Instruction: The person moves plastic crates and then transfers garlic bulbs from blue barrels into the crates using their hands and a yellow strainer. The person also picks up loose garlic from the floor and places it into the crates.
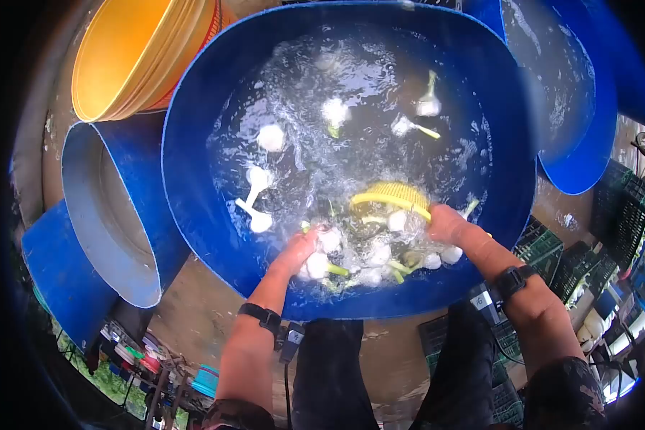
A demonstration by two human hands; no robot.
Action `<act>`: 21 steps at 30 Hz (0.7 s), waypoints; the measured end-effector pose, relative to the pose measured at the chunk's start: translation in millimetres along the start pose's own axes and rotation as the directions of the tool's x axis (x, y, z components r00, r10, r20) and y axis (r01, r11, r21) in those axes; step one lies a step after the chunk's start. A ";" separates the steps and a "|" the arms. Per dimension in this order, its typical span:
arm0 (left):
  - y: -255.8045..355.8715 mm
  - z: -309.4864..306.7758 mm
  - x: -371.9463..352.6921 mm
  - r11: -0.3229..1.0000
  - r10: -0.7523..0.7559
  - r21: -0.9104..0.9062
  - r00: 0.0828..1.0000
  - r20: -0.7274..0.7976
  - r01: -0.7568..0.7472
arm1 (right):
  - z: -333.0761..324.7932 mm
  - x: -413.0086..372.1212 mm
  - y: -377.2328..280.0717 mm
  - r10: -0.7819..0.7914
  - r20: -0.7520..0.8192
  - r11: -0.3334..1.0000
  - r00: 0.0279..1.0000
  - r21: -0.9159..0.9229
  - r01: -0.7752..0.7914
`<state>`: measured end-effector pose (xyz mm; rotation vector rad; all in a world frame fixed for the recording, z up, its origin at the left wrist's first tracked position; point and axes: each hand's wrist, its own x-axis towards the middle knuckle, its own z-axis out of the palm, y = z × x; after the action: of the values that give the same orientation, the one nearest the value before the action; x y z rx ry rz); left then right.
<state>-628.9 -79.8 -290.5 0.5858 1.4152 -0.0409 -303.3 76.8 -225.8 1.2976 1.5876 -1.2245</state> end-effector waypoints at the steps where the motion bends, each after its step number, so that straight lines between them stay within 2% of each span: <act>1: 23.5 12.3 -20.9 0.767 -0.316 -0.527 0.931 0.184 0.365 | 16.6 -0.4 14.6 -0.016 0.015 0.993 1.000 0.119 0.014; 2: 43.5 21.4 -37.2 0.616 -0.295 -0.672 0.912 0.285 0.410 | 15.7 -7.4 8.2 0.092 0.015 0.951 0.996 0.294 -0.092; 3: 28.4 26.9 -32.6 0.587 -0.172 -0.723 0.929 0.328 0.364 | -5.6 -20.6 -12.1 0.206 0.286 0.847 0.936 0.427 -0.317; 5: 56.0 24.1 -42.9 0.572 -0.224 -0.703 0.905 0.362 0.423 | 11.0 -13.1 -6.2 0.057 0.368 0.758 0.928 0.589 -0.280; 7: 74.7 25.0 -40.6 0.615 -0.251 -0.684 0.920 0.301 0.392 | 26.9 -19.5 -22.8 0.110 0.209 0.686 0.972 0.691 -0.227; 9: 86.8 23.2 -38.1 0.634 -0.215 -0.722 0.960 0.180 0.278 | 29.4 -30.5 -36.6 0.047 0.202 0.638 0.978 0.747 -0.185; 11: 95.1 19.2 -43.9 0.629 -0.253 -0.718 0.952 0.174 0.298 | 28.3 -46.3 -42.4 -0.009 0.223 0.572 0.975 0.800 -0.178; 12: 113.8 18.9 -53.3 0.711 -0.245 -0.680 0.969 -0.002 0.178 | 25.0 -54.7 -45.5 0.004 0.198 0.550 0.980 0.818 -0.168; 13: 136.5 22.1 -59.6 0.787 -0.202 -0.614 0.965 -0.167 0.059 | 20.6 -63.3 -47.5 -0.051 0.135 0.518 0.989 0.850 -0.090; 14: 169.1 26.9 -79.3 0.799 -0.214 -0.598 0.957 -0.195 0.056 | 17.1 -76.3 -44.9 -0.074 0.071 0.485 0.995 0.874 -0.026; 15: 155.6 28.0 -71.1 0.793 0.056 -0.572 0.960 -0.273 -0.209 | 14.1 -88.5 -43.0 -0.051 -0.103 0.479 0.993 0.870 0.115; 17: 230.2 52.2 -115.5 0.766 0.091 -0.595 0.957 -0.276 -0.244 | 7.7 -110.5 -22.2 -0.017 -0.239 0.510 0.971 0.833 0.214; 18: 254.0 67.4 -131.5 0.778 0.157 -0.558 0.949 -0.275 -0.290 | -6.3 -134.3 -8.8 -0.001 -0.278 0.503 0.960 0.830 0.241; 19: 275.4 81.1 -143.5 0.785 0.222 -0.512 0.930 -0.293 -0.349 | -17.5 -158.0 4.2 -0.006 -0.323 0.491 0.946 0.823 0.284; 20: 298.1 100.7 -157.1 0.796 0.244 -0.497 0.935 -0.258 -0.345 | -18.4 -182.9 22.1 0.033 -0.338 0.475 0.941 0.833 0.283; 21: 318.8 126.5 -173.7 0.814 0.292 -0.431 0.916 -0.276 -0.390 | -15.1 -210.2 42.4 0.060 -0.448 0.420 0.892 0.822 0.385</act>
<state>-427.7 88.3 -9.4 0.4260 1.4209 0.6630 -215.5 35.3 -33.9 2.2388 1.3165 -2.2434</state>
